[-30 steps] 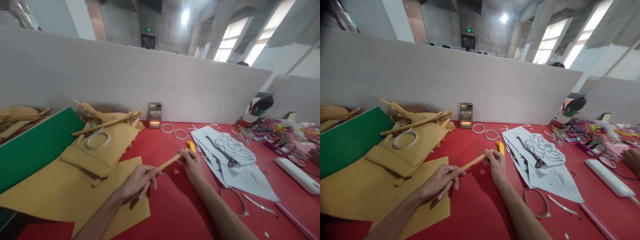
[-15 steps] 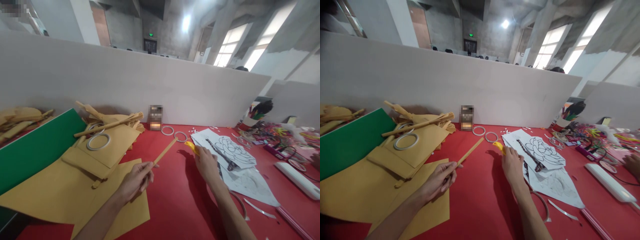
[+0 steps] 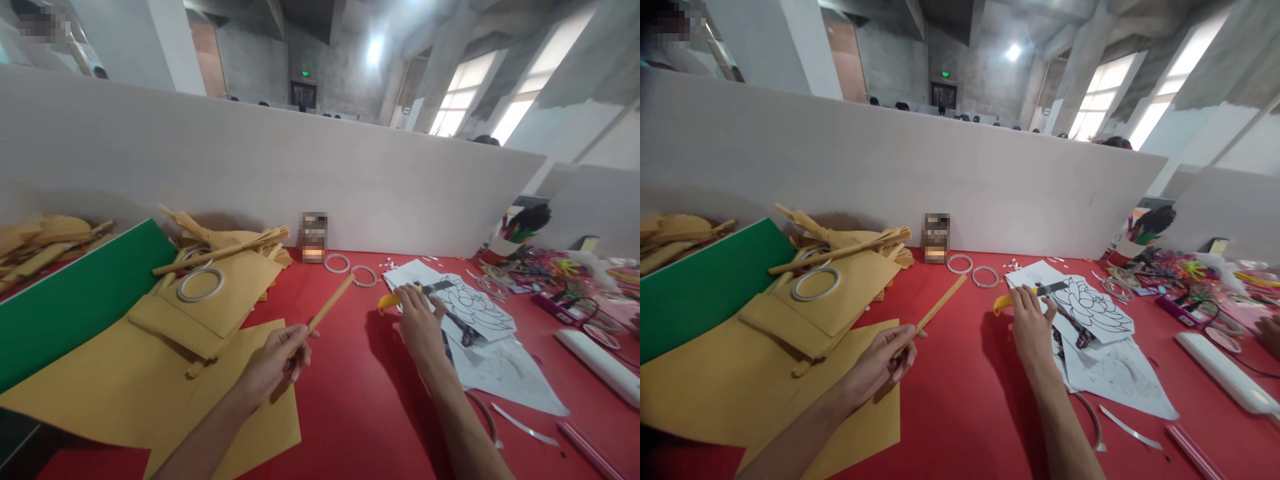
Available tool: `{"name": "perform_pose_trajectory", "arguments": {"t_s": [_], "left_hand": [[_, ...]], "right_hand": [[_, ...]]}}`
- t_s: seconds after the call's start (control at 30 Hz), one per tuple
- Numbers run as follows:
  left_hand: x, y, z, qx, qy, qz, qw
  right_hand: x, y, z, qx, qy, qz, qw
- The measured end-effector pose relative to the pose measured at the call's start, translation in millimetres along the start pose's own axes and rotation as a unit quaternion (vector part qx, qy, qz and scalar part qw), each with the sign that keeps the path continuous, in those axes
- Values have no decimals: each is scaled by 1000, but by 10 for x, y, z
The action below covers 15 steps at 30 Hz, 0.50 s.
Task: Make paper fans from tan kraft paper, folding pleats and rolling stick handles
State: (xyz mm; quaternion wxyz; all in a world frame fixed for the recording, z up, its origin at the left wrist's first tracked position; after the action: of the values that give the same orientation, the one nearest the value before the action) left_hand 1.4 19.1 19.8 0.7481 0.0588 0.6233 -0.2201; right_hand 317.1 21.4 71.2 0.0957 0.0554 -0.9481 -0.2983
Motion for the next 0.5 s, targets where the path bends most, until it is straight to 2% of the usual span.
{"name": "perform_pose_trajectory", "arguments": {"t_s": [0.07, 0.13, 0.17, 0.2, 0.27, 0.33, 0.4, 0.5], "left_hand": [[-6, -3, 14, 0, 14, 5, 1000], [-15, -9, 38, 7, 44, 12, 999], [-18, -14, 53, 14, 62, 14, 998], [-20, -18, 67, 20, 81, 14, 996], [-16, -25, 89, 28, 115, 12, 993], [-5, -28, 101, 32, 139, 7, 990], [7, -31, 108, 36, 157, 3, 987], [14, -47, 123, 51, 168, -5, 984]], "right_hand": [[-47, -28, 72, -10, 66, 60, 996], [49, -61, 142, -20, 196, 110, 974], [160, -77, 176, -19, 287, 128, 949], [312, -92, 228, 17, 397, 137, 907], [657, -125, 323, 85, 581, 164, 793], [922, -149, 391, 96, 670, 195, 710], [1041, -167, 456, 81, 699, 234, 670], [1030, -183, 537, 76, 702, 267, 656]]}}
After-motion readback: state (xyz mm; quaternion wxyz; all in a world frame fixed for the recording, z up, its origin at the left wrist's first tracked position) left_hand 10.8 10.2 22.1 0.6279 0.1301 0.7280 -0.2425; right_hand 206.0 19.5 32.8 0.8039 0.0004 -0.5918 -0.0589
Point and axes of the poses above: each hand's wrist, its own y-axis towards the middle knuckle, its own z-axis out of the palm, x = y × z, the point moved 3 cm from there along y, towards the middle knuckle, and after that the axes turned 9 degrees about y, right-handed, at the moved point
